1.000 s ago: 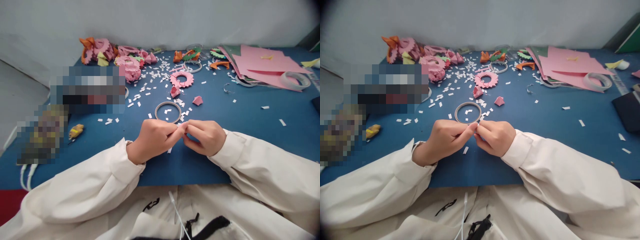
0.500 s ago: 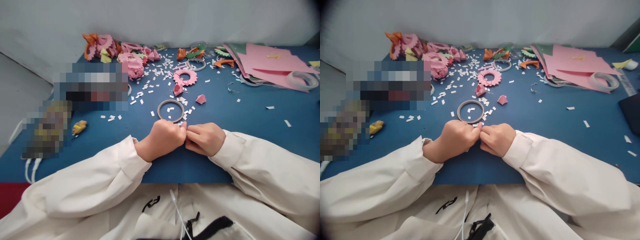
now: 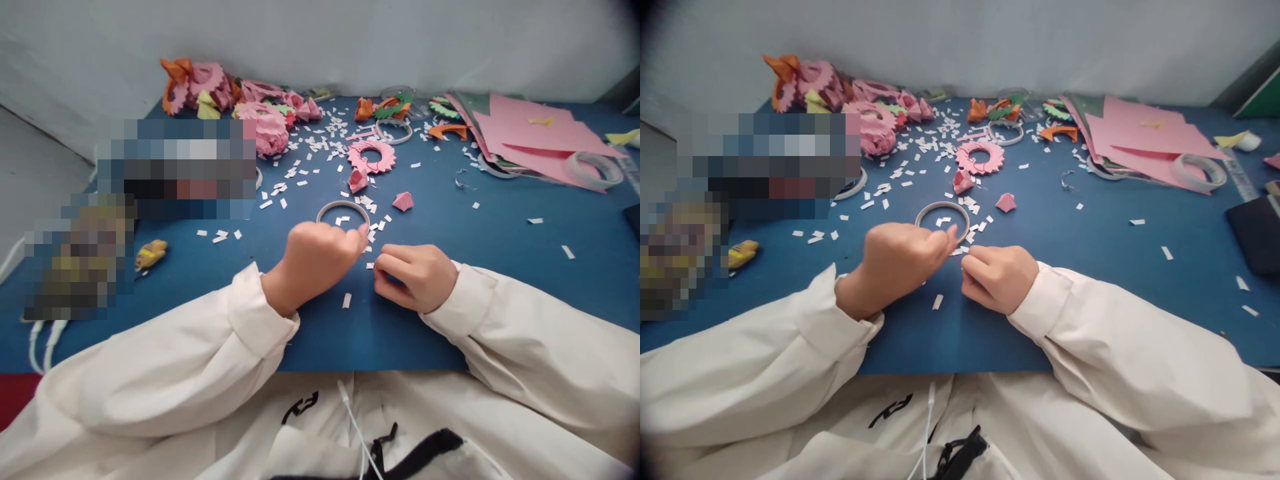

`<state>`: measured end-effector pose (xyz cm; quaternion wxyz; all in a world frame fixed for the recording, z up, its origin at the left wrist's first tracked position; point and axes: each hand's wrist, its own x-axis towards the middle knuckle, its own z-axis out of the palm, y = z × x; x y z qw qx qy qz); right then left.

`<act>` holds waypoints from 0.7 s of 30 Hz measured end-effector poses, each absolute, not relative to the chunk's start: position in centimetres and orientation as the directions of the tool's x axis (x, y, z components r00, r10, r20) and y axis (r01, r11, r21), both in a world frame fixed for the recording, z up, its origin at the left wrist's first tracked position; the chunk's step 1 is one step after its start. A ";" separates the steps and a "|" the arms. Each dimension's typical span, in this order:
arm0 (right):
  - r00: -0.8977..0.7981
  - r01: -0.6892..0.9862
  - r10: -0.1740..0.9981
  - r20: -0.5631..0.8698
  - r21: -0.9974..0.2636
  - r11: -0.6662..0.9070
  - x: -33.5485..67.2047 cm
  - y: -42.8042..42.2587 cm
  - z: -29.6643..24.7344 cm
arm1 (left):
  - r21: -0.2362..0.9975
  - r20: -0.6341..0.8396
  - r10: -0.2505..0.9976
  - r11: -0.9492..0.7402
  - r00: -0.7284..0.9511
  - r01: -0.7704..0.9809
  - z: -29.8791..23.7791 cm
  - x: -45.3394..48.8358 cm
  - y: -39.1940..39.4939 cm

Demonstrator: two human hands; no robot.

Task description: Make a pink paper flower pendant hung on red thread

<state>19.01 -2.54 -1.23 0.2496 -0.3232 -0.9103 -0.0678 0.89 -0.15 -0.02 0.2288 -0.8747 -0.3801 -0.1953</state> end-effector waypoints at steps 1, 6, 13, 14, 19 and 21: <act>-0.659 0.631 0.560 0.503 -0.037 0.775 19.0 -2.5 -1.0 | -0.227 0.515 0.617 -0.571 0.595 0.789 0.2 0.6 0.3; -0.661 0.642 0.562 0.498 -0.012 0.767 19.0 -2.5 -0.3 | -0.116 0.466 0.777 -0.420 0.423 0.900 0.8 -0.3 2.8; -0.662 0.640 0.563 0.494 -0.017 0.768 18.9 -2.5 -0.5 | 0.002 0.424 0.879 -0.242 0.219 0.970 0.1 -1.2 6.9; -0.666 0.638 0.563 0.490 -0.019 0.770 18.9 -2.4 -0.5 | 0.005 0.441 0.880 -0.202 0.179 0.979 0.3 -1.3 6.9; -0.663 0.634 0.568 0.488 -0.037 0.773 19.1 -2.3 -0.6 | 0.154 0.539 0.832 0.052 -0.128 0.987 3.0 -2.7 6.3; -0.663 0.633 0.571 0.484 -0.043 0.773 19.1 -2.3 -0.6 | 0.226 0.509 0.811 0.198 -0.289 0.954 4.0 -5.0 6.4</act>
